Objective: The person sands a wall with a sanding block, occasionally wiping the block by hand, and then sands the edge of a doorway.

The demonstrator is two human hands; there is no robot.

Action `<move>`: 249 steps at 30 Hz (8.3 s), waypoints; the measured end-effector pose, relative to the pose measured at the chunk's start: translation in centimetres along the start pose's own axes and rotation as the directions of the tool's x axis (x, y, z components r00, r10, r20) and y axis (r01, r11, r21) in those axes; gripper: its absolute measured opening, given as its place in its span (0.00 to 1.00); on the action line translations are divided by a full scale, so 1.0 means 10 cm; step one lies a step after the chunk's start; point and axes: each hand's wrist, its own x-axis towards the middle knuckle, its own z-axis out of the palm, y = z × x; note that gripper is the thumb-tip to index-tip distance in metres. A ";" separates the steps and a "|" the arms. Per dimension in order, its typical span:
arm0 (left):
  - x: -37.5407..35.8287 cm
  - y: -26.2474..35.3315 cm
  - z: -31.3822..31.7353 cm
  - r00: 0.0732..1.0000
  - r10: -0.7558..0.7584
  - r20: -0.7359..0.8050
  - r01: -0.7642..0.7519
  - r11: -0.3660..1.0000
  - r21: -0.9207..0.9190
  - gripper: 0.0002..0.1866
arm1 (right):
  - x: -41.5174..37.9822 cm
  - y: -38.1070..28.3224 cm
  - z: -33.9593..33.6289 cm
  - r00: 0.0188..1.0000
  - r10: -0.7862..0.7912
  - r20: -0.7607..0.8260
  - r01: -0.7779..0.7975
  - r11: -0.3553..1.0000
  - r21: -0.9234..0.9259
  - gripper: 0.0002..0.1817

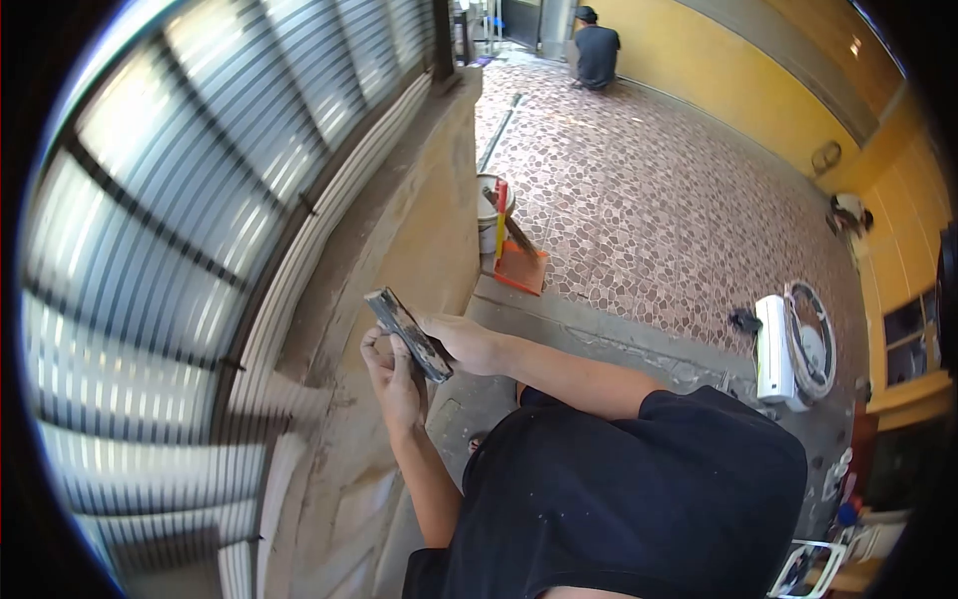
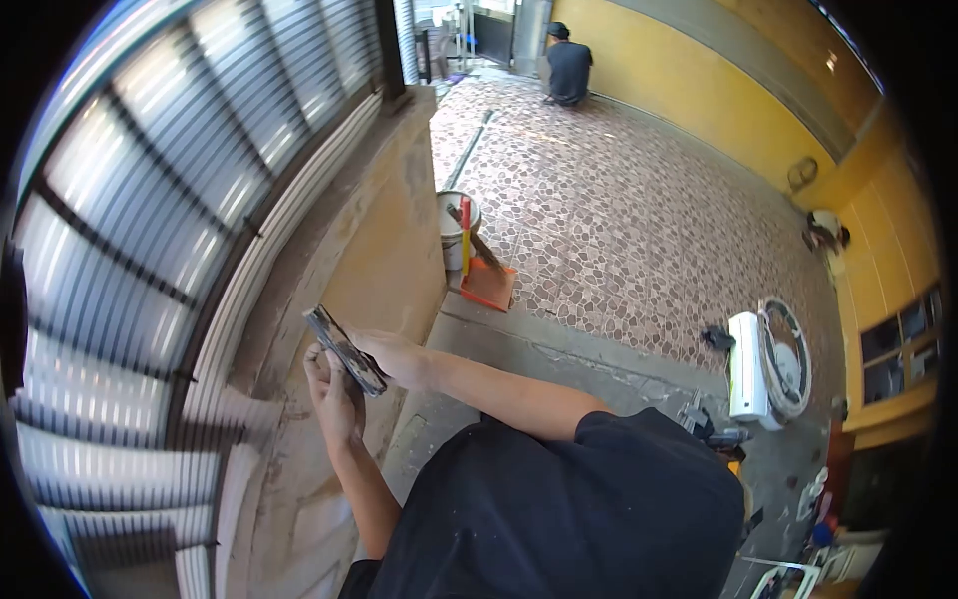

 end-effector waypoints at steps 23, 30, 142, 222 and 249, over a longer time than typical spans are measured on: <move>-0.03 0.85 -0.42 0.527 0.850 -0.016 0.001 0.018 1.000 0.20 | 1.70 -0.55 -0.26 0.007 -0.918 -0.396 0.315 0.378 -0.871 0.16; -0.09 0.92 -0.44 0.611 0.780 -0.134 0.045 0.135 0.990 0.21 | 1.29 1.00 0.48 0.204 -0.909 -0.364 0.391 0.417 -0.821 0.15; -0.34 0.81 -0.61 0.621 0.783 -0.015 0.059 -0.028 0.998 0.19 | 1.52 -0.12 -0.40 0.218 -0.741 -0.635 0.391 0.663 -0.638 0.20; -0.52 0.87 -0.66 0.867 0.493 -0.074 -0.097 0.312 0.945 0.22 | 1.08 0.50 0.55 0.389 -0.854 -0.345 0.376 0.488 -0.788 0.12; -0.44 0.96 -0.70 0.848 0.495 -0.187 0.035 0.299 0.954 0.28 | 1.04 0.62 0.60 0.341 -0.931 -0.130 0.395 0.267 -0.879 0.15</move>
